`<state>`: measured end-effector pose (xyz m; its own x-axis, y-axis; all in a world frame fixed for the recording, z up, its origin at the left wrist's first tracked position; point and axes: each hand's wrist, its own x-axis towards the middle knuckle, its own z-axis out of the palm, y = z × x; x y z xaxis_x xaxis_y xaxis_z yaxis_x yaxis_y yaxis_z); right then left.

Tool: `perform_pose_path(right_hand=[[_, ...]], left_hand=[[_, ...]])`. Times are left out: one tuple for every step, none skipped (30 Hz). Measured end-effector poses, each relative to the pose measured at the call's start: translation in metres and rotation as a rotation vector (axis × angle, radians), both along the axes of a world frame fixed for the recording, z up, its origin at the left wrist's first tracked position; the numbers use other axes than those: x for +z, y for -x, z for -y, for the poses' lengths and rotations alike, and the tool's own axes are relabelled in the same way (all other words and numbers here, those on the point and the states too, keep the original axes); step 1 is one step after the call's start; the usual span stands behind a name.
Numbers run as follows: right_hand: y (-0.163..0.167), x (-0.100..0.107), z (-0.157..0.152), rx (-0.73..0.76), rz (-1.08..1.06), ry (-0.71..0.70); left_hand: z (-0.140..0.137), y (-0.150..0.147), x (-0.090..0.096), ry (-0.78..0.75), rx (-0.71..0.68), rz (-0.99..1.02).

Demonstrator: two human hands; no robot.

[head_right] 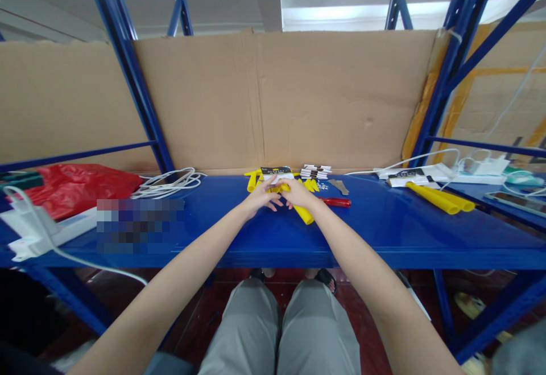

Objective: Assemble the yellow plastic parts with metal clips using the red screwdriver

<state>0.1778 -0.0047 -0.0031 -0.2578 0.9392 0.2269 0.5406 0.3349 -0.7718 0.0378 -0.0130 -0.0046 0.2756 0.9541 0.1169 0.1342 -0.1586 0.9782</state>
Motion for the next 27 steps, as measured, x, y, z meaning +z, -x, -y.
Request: perform_pose_path(right_hand=[[0.0,0.0,0.0,-0.007,0.0,0.003],[0.0,0.0,0.0,-0.016,0.0,0.005],[-0.001,0.001,0.0,-0.026,0.0,0.005],[-0.001,0.001,-0.001,-0.035,0.0,0.004],[-0.001,0.0,-0.001,-0.043,0.0,0.002],[-0.002,0.0,-0.001,-0.051,0.0,0.0],[-0.002,0.0,-0.002,-0.059,0.0,-0.002],[-0.003,0.0,-0.002,-0.071,-0.001,-0.003],[-0.003,0.001,-0.002,-0.086,-0.002,-0.005],[-0.004,0.001,-0.002,-0.103,-0.005,-0.009],[-0.006,0.002,-0.003,-0.123,-0.011,-0.015],[-0.008,0.004,-0.003,-0.147,-0.021,-0.025],[-0.01,0.007,-0.004,-0.176,-0.037,-0.043],[-0.013,0.01,-0.005,-0.21,-0.055,-0.069],[-0.017,0.013,-0.007,-0.25,-0.072,-0.096],[-0.022,0.018,-0.008,-0.297,-0.087,-0.129],[-0.028,0.023,-0.01,-0.345,-0.088,-0.153],[-0.036,0.028,-0.012,-0.394,-0.074,-0.163],[-0.045,0.033,-0.013,-0.433,-0.054,-0.168],[-0.057,0.038,-0.014,-0.471,-0.012,-0.174],[-0.07,0.042,-0.015,-0.503,0.05,-0.187],[-0.084,0.046,-0.015,-0.551,0.126,-0.198],[-0.1,0.049,-0.014,-0.592,0.218,-0.2],[-0.118,0.052,-0.013,-0.622,0.313,-0.206],[-0.136,0.053,-0.01,-0.674,0.407,-0.223],[-0.153,0.054,-0.006,-0.723,0.501,-0.247],[-0.171,0.054,-0.002,-0.748,0.596,-0.255]], left_hand=[[0.0,0.0,0.001,-0.012,-0.009,0.003],[0.001,0.001,0.001,-0.02,-0.016,0.004],[0.001,0.001,0.001,-0.024,-0.022,0.004],[0.002,0.001,0.002,-0.025,-0.028,0.002],[0.002,0.001,0.002,-0.025,-0.035,0.001],[0.002,0.001,0.002,-0.026,-0.039,-0.001],[0.002,0.002,0.002,-0.027,-0.044,-0.001],[0.002,0.002,0.002,-0.029,-0.047,0.0],[0.001,0.002,0.002,-0.032,-0.047,0.003],[0.001,0.002,0.002,-0.035,-0.044,0.008],[0.001,0.002,0.003,-0.037,-0.039,0.013],[0.001,0.002,0.004,-0.038,-0.035,0.018],[0.002,0.002,0.005,-0.039,-0.03,0.023],[0.002,0.002,0.006,-0.041,-0.025,0.03],[0.003,0.002,0.007,-0.044,-0.02,0.039],[0.004,0.002,0.009,-0.049,-0.015,0.05],[0.004,0.002,0.01,-0.055,-0.009,0.062],[0.005,0.002,0.011,-0.06,-0.004,0.074],[0.005,0.002,0.012,-0.063,-0.001,0.084],[0.006,0.002,0.012,-0.064,0.0,0.09],[0.006,0.002,0.012,-0.064,-0.001,0.094],[0.006,0.002,0.012,-0.065,-0.005,0.096],[0.005,0.002,0.011,-0.068,-0.01,0.096],[0.005,0.001,0.01,-0.074,-0.016,0.095],[0.005,0.001,0.009,-0.081,-0.019,0.089],[0.004,0.0,0.008,-0.087,-0.018,0.08],[0.004,0.0,0.007,-0.092,-0.014,0.067]])
